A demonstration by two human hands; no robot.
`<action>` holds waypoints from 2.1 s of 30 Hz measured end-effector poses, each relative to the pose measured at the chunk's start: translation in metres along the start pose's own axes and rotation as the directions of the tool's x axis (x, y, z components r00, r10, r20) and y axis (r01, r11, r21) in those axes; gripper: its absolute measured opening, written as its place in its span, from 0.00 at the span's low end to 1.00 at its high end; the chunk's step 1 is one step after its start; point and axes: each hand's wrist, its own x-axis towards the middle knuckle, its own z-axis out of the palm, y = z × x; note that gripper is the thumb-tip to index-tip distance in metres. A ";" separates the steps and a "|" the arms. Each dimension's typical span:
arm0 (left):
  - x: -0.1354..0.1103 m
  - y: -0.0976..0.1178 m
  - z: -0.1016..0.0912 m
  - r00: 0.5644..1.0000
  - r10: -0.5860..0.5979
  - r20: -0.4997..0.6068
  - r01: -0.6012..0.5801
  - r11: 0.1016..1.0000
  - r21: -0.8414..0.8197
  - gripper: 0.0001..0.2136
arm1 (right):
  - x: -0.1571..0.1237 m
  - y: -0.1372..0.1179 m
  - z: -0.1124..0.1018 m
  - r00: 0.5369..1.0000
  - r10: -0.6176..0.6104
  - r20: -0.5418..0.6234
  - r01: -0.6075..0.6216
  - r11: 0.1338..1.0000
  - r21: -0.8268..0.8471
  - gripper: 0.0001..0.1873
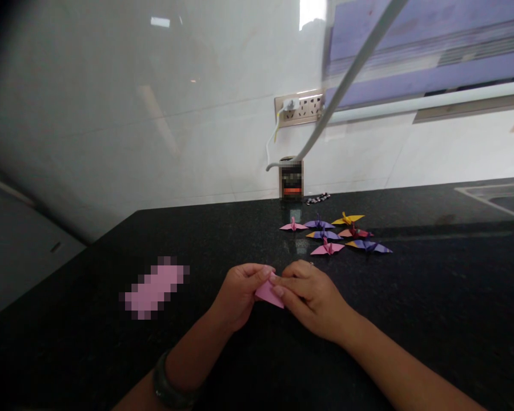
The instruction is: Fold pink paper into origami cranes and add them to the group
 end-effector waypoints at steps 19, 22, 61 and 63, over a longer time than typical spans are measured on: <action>-0.001 0.004 0.003 0.989 0.112 -0.098 -0.100 0.988 0.119 0.12 | 0.001 -0.002 0.009 0.932 0.363 0.010 -0.359 0.916 0.179 0.11; -0.001 0.002 0.003 0.988 0.118 -0.099 -0.108 0.989 0.097 0.12 | 0.002 -0.003 0.008 0.938 0.346 0.014 -0.344 0.927 0.152 0.12; 0.000 0.003 0.000 0.993 0.108 -0.055 -0.103 0.990 0.098 0.16 | -0.001 -0.005 0.008 0.935 0.347 0.076 -0.355 0.924 0.146 0.11; 0.001 0.001 -0.001 0.985 0.151 -0.080 -0.137 0.978 0.159 0.12 | -0.002 -0.004 0.009 0.931 0.357 0.074 -0.365 0.919 0.152 0.11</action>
